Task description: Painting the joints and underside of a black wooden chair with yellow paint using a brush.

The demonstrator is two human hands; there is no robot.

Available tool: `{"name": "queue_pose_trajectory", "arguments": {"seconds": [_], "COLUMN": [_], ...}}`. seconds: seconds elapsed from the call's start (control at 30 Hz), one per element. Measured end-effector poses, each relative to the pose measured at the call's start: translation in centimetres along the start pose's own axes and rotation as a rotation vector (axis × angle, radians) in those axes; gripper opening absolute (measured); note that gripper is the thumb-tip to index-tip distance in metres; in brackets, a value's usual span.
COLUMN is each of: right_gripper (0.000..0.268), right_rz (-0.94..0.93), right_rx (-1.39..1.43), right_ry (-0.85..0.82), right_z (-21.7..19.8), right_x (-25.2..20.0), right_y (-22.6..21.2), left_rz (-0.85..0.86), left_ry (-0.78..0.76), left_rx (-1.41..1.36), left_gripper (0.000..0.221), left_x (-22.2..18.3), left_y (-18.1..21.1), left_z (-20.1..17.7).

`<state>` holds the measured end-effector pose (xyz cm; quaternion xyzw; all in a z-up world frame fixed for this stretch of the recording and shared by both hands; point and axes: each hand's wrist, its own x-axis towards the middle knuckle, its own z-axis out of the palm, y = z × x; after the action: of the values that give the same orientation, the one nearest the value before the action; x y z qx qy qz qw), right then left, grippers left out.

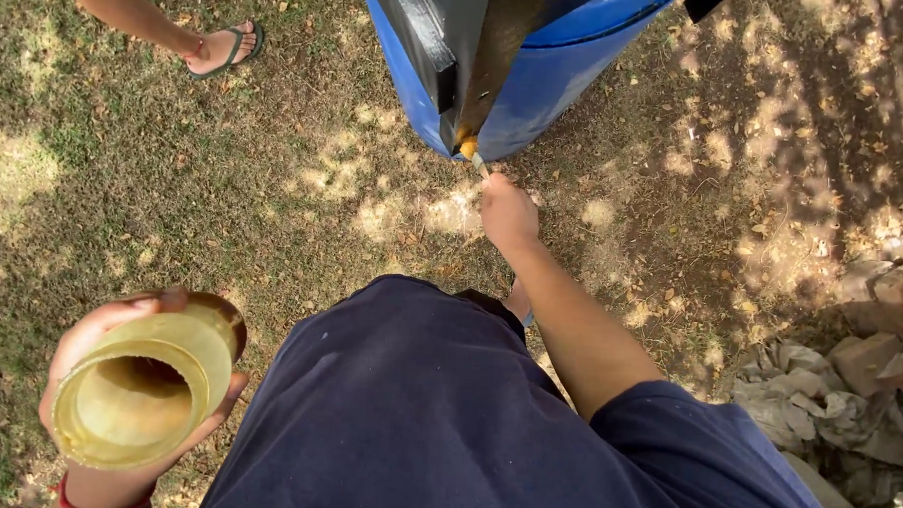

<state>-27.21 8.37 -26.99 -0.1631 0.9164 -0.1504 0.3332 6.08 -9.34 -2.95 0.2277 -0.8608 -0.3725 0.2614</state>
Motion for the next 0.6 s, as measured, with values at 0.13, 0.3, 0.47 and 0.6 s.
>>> {"name": "queue_pose_trajectory", "arguments": {"seconds": [0.13, 0.3, 0.47, 0.6], "right_gripper": [0.026, 0.038, 0.052, 0.050], "right_rz": [-0.415, -0.488, -0.168, -0.088], "right_rx": [0.390, 0.688, 0.528, 0.814], "right_ry": [0.247, 0.202, -0.057, -0.129], "right_z": [-1.5, -4.1, -0.9, 3.3], "right_x": [-1.6, 0.8, 3.8, 6.6], "right_y": [0.9, -0.5, 0.1, 2.0], "left_rz": [-0.084, -0.068, -0.193, -0.489], "left_ry": [-0.060, -0.087, -0.111, -0.019], "left_rx": [0.049, 0.069, 0.157, -0.119], "left_gripper": [0.097, 0.097, 0.091, 0.093], "left_x": [1.0, 1.2, 1.2, 1.8], "left_y": [-0.3, 1.2, 3.2, 5.2], "left_z": [0.5, 2.1, 3.0, 3.3]}}
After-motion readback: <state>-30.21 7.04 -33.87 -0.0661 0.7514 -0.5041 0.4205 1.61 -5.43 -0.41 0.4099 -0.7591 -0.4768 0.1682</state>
